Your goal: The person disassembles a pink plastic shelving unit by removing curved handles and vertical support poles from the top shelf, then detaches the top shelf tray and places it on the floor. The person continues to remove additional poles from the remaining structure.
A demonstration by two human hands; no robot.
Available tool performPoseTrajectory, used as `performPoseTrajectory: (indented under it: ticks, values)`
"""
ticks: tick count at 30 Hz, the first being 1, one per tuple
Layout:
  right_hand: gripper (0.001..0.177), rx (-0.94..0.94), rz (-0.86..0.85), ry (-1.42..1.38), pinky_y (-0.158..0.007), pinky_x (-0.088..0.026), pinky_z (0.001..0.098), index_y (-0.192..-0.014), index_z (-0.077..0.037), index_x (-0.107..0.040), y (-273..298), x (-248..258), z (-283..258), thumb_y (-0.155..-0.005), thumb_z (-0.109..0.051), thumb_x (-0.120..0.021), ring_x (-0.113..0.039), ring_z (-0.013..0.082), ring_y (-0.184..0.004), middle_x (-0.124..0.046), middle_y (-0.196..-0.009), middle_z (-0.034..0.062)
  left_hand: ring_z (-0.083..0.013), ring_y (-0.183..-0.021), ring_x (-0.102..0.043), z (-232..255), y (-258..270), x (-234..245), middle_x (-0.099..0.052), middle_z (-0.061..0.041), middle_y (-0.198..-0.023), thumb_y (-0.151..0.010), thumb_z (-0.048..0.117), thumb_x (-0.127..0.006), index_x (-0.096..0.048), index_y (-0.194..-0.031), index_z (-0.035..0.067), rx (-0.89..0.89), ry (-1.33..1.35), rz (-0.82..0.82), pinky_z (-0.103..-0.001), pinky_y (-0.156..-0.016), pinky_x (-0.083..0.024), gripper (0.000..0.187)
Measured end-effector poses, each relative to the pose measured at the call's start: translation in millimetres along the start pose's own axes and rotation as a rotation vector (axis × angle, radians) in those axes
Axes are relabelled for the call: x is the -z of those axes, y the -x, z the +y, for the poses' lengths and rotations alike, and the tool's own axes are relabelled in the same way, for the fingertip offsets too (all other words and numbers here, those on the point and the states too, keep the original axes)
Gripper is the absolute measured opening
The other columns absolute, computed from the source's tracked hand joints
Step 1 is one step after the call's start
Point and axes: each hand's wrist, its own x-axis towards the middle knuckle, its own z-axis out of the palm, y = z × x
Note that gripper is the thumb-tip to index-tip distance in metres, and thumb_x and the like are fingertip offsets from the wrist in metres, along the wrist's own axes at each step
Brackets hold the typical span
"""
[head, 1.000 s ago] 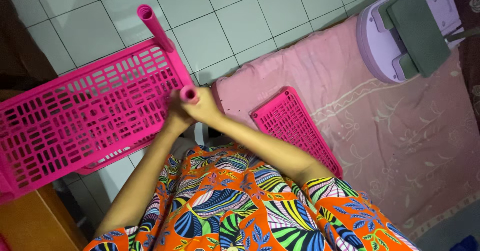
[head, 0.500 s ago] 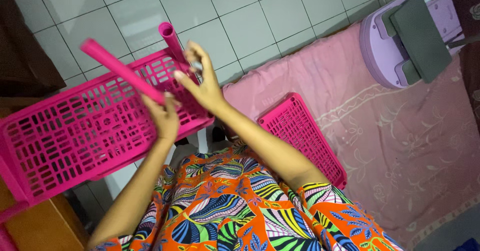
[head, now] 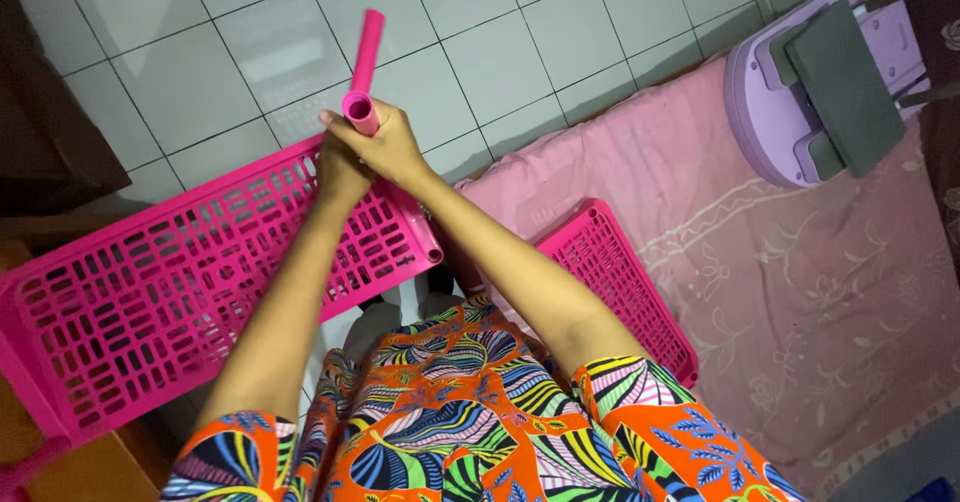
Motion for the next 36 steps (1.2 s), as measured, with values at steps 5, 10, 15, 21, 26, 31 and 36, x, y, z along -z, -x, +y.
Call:
performPoseTrajectory:
  ticks: [5,10,15,21,26,31,36]
  values:
    - [0.045,-0.036,-0.132,0.083,-0.05,-0.037,0.0251,-0.063,-0.008,-0.05,-11.8,8.1,10.8,-0.093,-0.024,-0.08,-0.042,0.0036,-0.058,-0.048,-0.06,-0.0064,-0.0356,-0.095,-0.07,-20.5,-7.7,-10.7,-0.071,-0.016,-0.099,-0.088,0.01,-0.072,-0.064,-0.107,0.003,-0.351,0.091,0.091,-0.046,-0.076,-0.053,0.023]
    - [0.035,-0.058,-0.435,0.068,-0.051,-0.044,0.0267,-0.067,-0.007,-0.055,-29.4,26.3,8.8,-0.087,-0.021,-0.08,-0.052,0.0039,-0.056,-0.054,-0.061,-0.0061,-0.0305,-0.092,-0.07,-42.1,-6.9,-26.1,-0.07,-0.013,-0.101,-0.084,0.015,-0.076,-0.061,-0.112,0.004,-0.294,0.194,0.068,-0.043,-0.075,-0.055,0.034]
    - [0.035,0.086,0.052,0.075,-0.055,-0.04,0.0288,-0.069,-0.003,-0.054,-4.3,-4.6,8.3,-0.092,-0.019,-0.076,-0.043,0.0041,-0.064,-0.046,-0.064,-0.0051,-0.0335,-0.096,-0.068,-43.2,-14.9,-27.1,-0.068,-0.015,-0.104,-0.096,0.023,-0.07,-0.056,-0.116,0.003,-0.378,0.069,0.035,-0.046,-0.077,-0.053,0.031]
    - [0.022,0.101,0.357,0.0,-0.062,-0.044,0.0292,-0.08,-0.002,-0.058,8.8,-33.9,6.4,-0.096,-0.013,-0.069,-0.046,0.0048,-0.072,-0.05,-0.072,-0.0037,-0.0342,-0.09,-0.067,-50.0,-13.8,-29.2,-0.068,-0.017,-0.095,-0.095,0.032,-0.07,-0.055,-0.112,0.002,-0.187,0.121,-0.048,-0.048,-0.074,-0.052,0.037]
    - [0.025,0.054,-0.351,0.061,-0.058,-0.046,0.0302,-0.075,-0.002,-0.062,-16.0,13.8,12.2,-0.09,-0.015,-0.077,-0.048,0.0062,-0.066,-0.054,-0.067,-0.0039,-0.0333,-0.099,-0.071,-59.9,-11.0,-39.5,-0.073,-0.018,-0.105,-0.087,0.023,-0.071,-0.065,-0.111,0.005,-0.338,0.126,0.082,-0.045,-0.078,-0.055,0.031]
    - [0.036,0.037,0.235,0.069,-0.057,-0.04,0.0279,-0.074,-0.002,-0.057,1.4,-11.5,5.2,-0.097,-0.022,-0.075,-0.042,0.0056,-0.066,-0.048,-0.067,-0.0043,-0.0358,-0.095,-0.073,-40.7,-12.8,-28.4,-0.073,-0.019,-0.096,-0.089,0.026,-0.073,-0.066,-0.104,0.004,-0.15,0.048,-0.049,-0.048,-0.073,-0.054,0.027]
    - [0.032,0.048,0.399,0.02,-0.057,-0.041,0.0249,-0.075,-0.005,-0.06,0.7,-26.1,-23.1,-0.095,-0.027,-0.075,-0.044,0.0033,-0.067,-0.052,-0.068,-0.0066,-0.0412,-0.094,-0.071,-11.2,-1.0,-7.8,-0.072,-0.021,-0.095,-0.084,0.024,-0.078,-0.068,-0.107,0.004,-0.079,0.059,-0.045,-0.05,-0.07,-0.053,0.032]
